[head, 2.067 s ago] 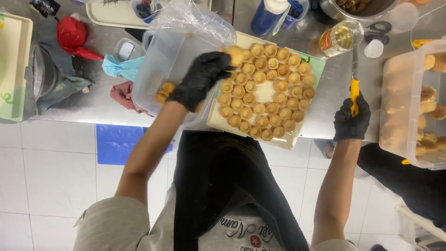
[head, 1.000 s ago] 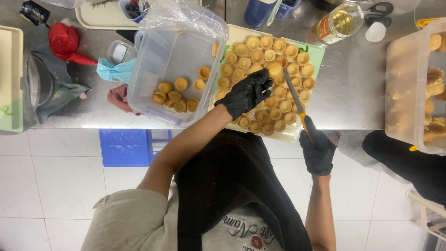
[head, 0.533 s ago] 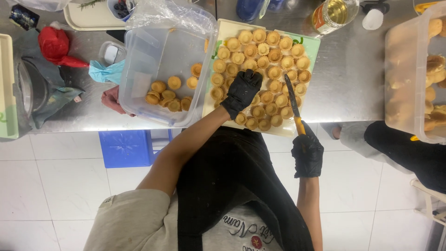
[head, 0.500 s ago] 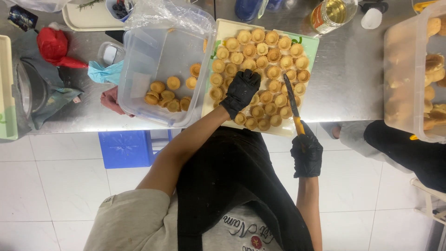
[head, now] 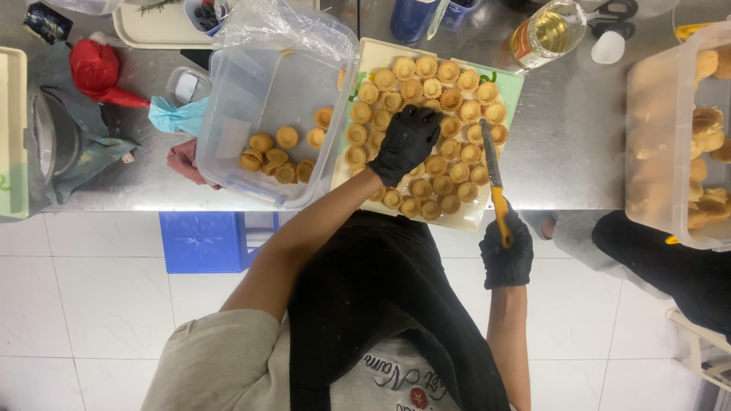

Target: Applying glaze to the inside of tart shells and arranging them on a tray.

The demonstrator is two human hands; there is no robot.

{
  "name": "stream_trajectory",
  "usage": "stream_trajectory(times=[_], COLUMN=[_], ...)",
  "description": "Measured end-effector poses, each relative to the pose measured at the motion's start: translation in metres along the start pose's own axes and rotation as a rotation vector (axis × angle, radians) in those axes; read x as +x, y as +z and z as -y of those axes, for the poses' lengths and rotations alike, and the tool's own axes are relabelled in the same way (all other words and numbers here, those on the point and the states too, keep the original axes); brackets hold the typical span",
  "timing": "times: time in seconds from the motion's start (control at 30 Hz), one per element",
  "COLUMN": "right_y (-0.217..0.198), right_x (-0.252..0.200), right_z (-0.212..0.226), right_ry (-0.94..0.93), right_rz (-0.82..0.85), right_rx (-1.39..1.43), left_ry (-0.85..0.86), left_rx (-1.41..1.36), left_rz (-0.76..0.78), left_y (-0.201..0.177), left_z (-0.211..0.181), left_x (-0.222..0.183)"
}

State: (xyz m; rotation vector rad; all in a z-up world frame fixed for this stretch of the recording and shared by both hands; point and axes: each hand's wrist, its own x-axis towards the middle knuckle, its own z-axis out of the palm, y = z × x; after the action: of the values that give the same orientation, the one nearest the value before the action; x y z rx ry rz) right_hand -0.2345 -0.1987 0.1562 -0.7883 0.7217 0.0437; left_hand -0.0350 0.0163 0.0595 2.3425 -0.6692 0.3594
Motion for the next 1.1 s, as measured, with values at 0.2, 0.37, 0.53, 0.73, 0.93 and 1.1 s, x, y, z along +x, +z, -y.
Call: stream_trajectory(times=[0.2,0.37,0.53,0.73,0.93,1.1], right_y=[0.012,0.012,0.01,0.012,0.01,0.012], right_x=[-0.004,-0.008,-0.008,-0.006,-0.004,-0.006], right_z=[0.014,0.016,0.015,0.016,0.017,0.014], right_ry=[-0.049,-0.044,-0.054,-0.067,-0.055,-0.089], right_rz=[-0.061,-0.108,-0.112,-0.168,-0.109,-0.138], right_rx=[-0.043,-0.082,-0.071,-0.133,-0.061,-0.116], left_ry=[-0.013,0.098,-0.085,-0.121,-0.141,-0.005], left_rx=[-0.034,0.211,0.038,0.028,-0.051,0.027], left_rz=[-0.08,-0.108,0.161,0.122,0.103,0.183], left_y=[0.047,0.124,0.082,0.087,0.066,0.072], left_z=[0.03,0.065,0.031,0.032,0.014,0.012], left_x=[0.036,0.021,0.028,0.032,0.045,0.043])
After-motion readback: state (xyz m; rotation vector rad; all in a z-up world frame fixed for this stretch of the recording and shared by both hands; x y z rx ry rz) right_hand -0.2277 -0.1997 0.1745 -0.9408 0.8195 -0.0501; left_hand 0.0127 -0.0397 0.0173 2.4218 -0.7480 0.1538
